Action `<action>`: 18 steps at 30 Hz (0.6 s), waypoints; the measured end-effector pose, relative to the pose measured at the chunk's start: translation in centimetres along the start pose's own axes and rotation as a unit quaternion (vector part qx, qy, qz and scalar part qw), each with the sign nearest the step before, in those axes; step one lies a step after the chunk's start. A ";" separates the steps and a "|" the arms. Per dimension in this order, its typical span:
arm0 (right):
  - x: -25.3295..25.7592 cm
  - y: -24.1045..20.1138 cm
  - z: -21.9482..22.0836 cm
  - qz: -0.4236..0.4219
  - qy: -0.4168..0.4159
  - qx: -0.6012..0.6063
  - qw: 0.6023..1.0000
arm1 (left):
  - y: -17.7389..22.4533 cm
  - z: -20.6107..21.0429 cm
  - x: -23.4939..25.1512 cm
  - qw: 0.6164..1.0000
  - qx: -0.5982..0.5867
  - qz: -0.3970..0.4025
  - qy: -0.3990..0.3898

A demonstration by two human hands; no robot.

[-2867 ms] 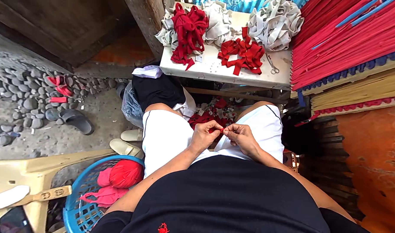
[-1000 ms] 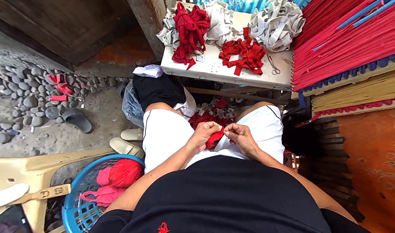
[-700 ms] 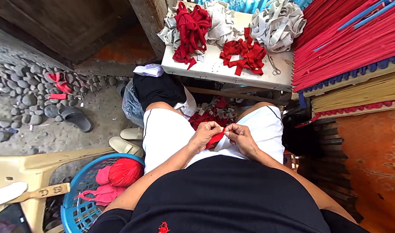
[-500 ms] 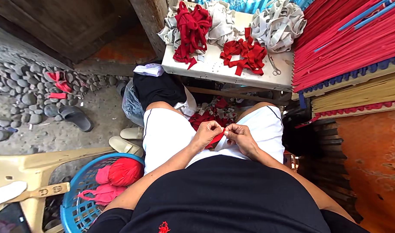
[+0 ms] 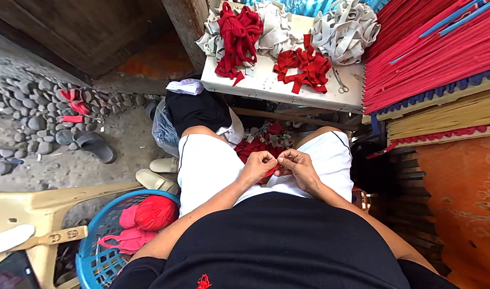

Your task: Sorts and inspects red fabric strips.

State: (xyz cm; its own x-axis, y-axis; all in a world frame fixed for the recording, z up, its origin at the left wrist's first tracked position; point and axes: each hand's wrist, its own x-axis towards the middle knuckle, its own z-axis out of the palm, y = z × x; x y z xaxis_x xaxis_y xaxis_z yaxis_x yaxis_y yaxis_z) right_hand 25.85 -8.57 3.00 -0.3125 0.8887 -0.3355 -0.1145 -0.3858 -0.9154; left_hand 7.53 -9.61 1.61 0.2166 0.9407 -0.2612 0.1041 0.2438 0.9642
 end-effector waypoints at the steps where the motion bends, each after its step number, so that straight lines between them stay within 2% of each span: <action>1: 0.0 0.0 -0.1 0.003 -0.002 -0.002 1.000 | 0.1 -0.1 0.0 1.000 -0.010 -0.012 -0.011; 7: 0.5 0.3 -0.6 -0.007 0.001 -0.077 0.997 | 0.2 -0.9 -0.2 0.995 -0.027 -0.062 -0.071; 12: 1.0 0.0 -1.0 -0.083 -0.023 -0.182 0.979 | 0.1 -1.1 -0.2 0.993 -0.025 -0.056 -0.104; 15: 1.4 -0.7 -1.0 -0.065 0.001 -0.143 0.988 | 0.0 -1.1 -0.2 0.987 -0.043 -0.069 -0.138; 18: 2.6 -2.1 -1.8 0.011 0.031 -0.030 0.999 | -0.3 -1.2 -0.1 0.980 -0.059 -0.088 -0.171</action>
State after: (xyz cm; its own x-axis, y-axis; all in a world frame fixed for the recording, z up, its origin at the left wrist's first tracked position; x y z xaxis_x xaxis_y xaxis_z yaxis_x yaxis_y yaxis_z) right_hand 26.93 -4.99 3.68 -0.2558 0.8940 -0.3678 -0.0500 -0.3922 -0.9185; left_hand 6.34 -9.54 1.40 0.5192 0.7531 -0.4042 0.0609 0.4391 0.8964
